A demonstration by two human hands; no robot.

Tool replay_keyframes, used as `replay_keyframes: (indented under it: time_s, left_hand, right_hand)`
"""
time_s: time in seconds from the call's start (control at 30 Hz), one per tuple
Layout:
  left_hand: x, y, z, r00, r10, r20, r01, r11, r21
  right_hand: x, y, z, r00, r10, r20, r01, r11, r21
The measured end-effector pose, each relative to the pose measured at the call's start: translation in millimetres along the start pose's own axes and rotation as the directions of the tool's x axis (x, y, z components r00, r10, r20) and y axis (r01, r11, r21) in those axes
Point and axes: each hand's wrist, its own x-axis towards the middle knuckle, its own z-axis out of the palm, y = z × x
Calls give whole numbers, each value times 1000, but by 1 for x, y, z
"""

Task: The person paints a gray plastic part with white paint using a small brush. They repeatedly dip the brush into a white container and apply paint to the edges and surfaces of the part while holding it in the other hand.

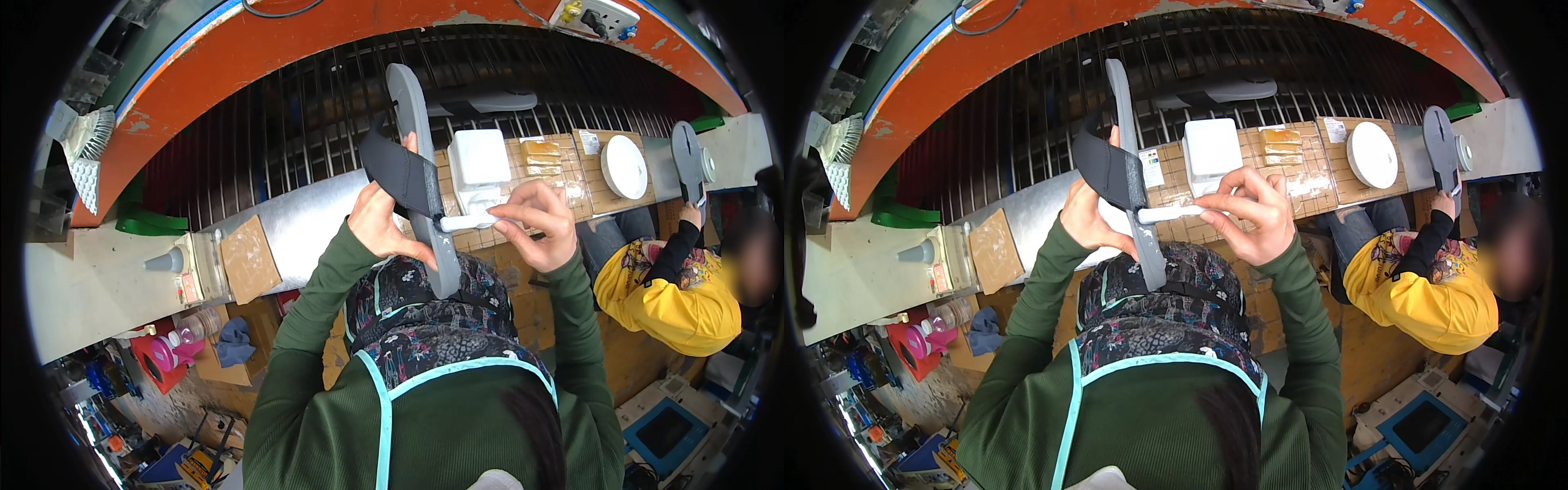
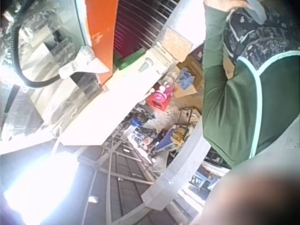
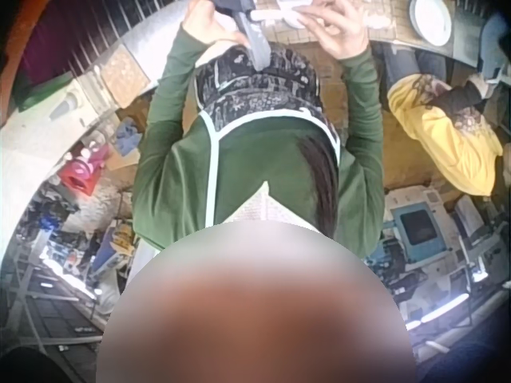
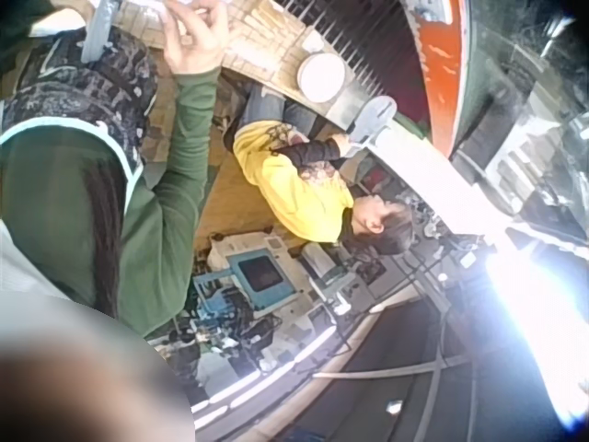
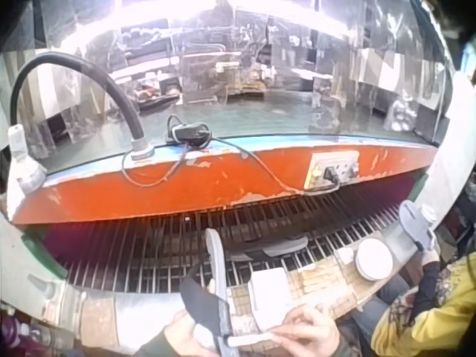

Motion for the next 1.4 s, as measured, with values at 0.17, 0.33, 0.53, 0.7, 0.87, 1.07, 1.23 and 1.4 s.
replay_keyframes:
  time_s: [0.17, 0.33, 0.53, 0.7, 0.87, 1.07, 1.23, 1.4]
  left_hand:
    - [1, -2, -2, 999, 50, -13, -50, 998, 24]
    - [5, -7, -5, 999, 48, -13, -47, 998, 41]
    - [6, -10, -8, 997, 71, -30, -70, 996, 59]
    - [5, -12, -11, 999, 25, -33, -25, 1000, 16]
    - [4, -15, -13, 997, -69, -26, 67, 996, -62]
    - [2, -18, -17, 998, -47, -52, 45, 998, -33]
    - [-3, -16, -18, 974, -226, -3, 218, 942, -254]
    - [-5, -21, -12, 960, -278, -13, 250, 881, -402]
  right_hand:
    - [4, 2, -7, 995, -32, 95, 35, 999, -31]
    - [7, 6, -4, 996, -44, 73, 44, 999, 2]
    - [5, 6, -5, 994, -66, 87, 66, 998, 6]
    - [4, 6, -4, 992, -65, 104, 61, 998, 35]
    - [4, 4, -5, 991, -76, 115, 73, 997, 31]
    - [6, 0, -4, 992, -67, 108, 62, 997, 47]
    - [7, -3, -4, 993, -78, 91, 75, 996, 44]
    - [7, -5, -2, 995, -84, 60, 81, 995, 50]
